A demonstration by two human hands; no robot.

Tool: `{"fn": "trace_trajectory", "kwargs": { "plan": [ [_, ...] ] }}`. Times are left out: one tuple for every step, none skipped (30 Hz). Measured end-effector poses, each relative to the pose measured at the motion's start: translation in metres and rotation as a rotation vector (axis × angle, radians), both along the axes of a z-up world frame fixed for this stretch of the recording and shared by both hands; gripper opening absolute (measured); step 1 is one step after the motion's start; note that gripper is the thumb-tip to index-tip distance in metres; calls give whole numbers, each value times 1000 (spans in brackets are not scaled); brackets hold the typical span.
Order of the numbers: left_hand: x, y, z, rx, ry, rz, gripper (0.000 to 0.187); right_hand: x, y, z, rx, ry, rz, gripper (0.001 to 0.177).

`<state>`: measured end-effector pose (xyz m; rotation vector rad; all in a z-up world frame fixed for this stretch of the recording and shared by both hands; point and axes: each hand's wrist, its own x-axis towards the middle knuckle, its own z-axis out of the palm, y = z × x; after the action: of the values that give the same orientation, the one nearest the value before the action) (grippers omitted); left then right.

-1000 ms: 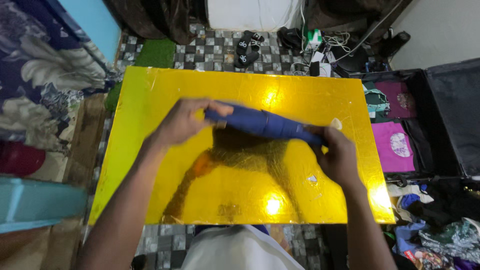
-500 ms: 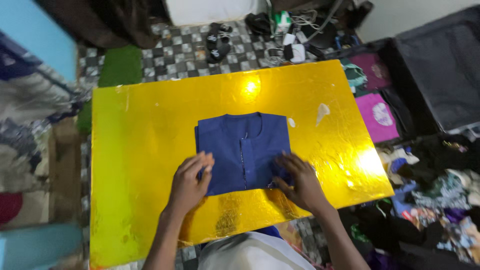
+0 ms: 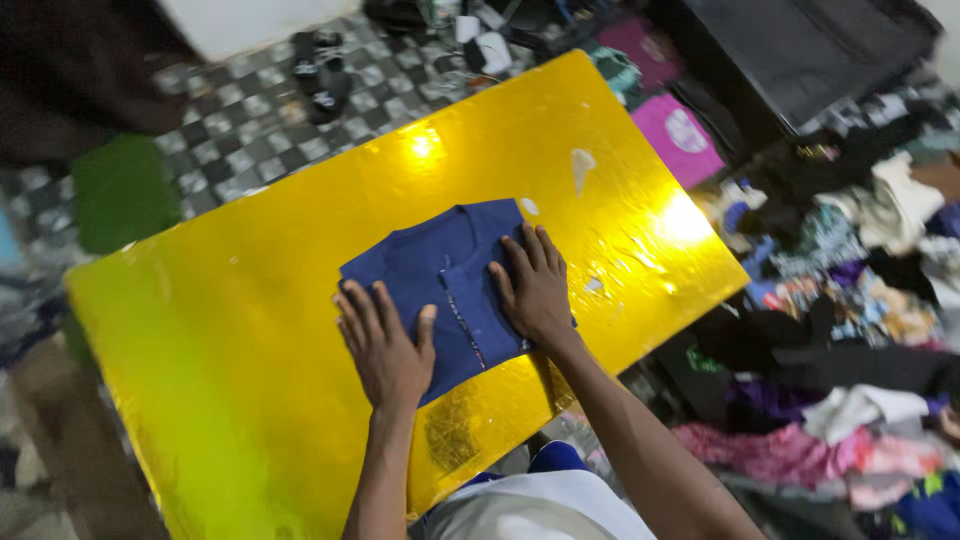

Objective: The person folds several pieces of clothing, including a black garment, a blue shirt, and a white shirt, on a yellow table. They smooth out each item, fold it neatly, and place it into a black suitcase. The person also picks up a black sock from a pile of clothes and folds it on the table.

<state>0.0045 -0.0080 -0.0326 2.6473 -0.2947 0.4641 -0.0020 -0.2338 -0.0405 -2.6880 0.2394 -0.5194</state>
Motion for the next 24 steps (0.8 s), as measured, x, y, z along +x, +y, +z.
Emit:
{"fn": "trace_trajectory", "kwargs": {
  "plan": [
    [0,0,-2,-11,-3,11,73,-1,1,-1,22,-12,-57,55],
    [0,1,-4,-30,-11,16,70,0,1,-2,44,-24,-107,57],
    [1,1,-6,-49,-18,21,67,1,0,-3,33,-27,-110,57],
    [0,2,-7,-65,-24,30,64,2,0,-4,25,-27,-109,57],
    [-1,2,-8,-49,-29,28,64,0,-1,-6,17,-28,-108,57],
    [-1,2,-7,-29,-42,30,63,-2,-1,-7,11,-34,-109,57],
    [-2,1,-6,-9,-55,32,62,-4,-1,-8,5,-39,-110,57],
    [-2,0,-3,32,-55,51,63,-3,-2,-8,-3,-53,-107,58],
    [-5,-1,1,72,-54,71,63,-4,-3,-9,-8,-56,-115,58],
    [-9,-3,3,110,-51,92,63,-7,-4,-10,-15,-56,-124,58],
    [-12,-2,4,130,-13,105,65,-12,-4,-11,-22,-56,-132,58],
    [-16,-2,3,147,25,122,68,-18,-8,-13,-25,-52,-140,58],
    [-20,-1,1,163,63,140,70,-26,-9,-16,-28,-48,-149,58],
    [-23,2,-3,132,31,139,77,-32,-10,-17,-31,-43,-152,58],
    [-25,4,-8,102,-1,137,84,-38,-12,-18,-38,-40,-149,58],
    [-31,4,-15,74,-31,139,91,-46,-16,-20,-42,-34,-143,57],
    [-38,2,-20,40,13,170,98,-55,-21,-20,-46,-28,-137,56],
    [-42,-1,-23,6,55,198,105,-62,-27,-19,-52,-52,-133,56],
    [-45,-7,-23,-29,97,226,113,-69,-34,-17,-58,-77,-129,56],
    [-51,-14,-23,-43,154,246,113,-80,-43,-15,-63,-96,-122,56],
    [-57,-21,-20,-58,212,266,112,-92,-54,-13,-65,-105,-120,55],
    [-63,-29,-15,-76,266,291,112,-101,-66,-9,-67,-118,-114,55],
    [-69,-37,-9,-68,363,300,107,-111,-77,-4,-70,-131,-108,55],
    [-75,-46,-4,-64,460,310,101,-120,-90,1,-14,-77,-116,56]
  ]
}}
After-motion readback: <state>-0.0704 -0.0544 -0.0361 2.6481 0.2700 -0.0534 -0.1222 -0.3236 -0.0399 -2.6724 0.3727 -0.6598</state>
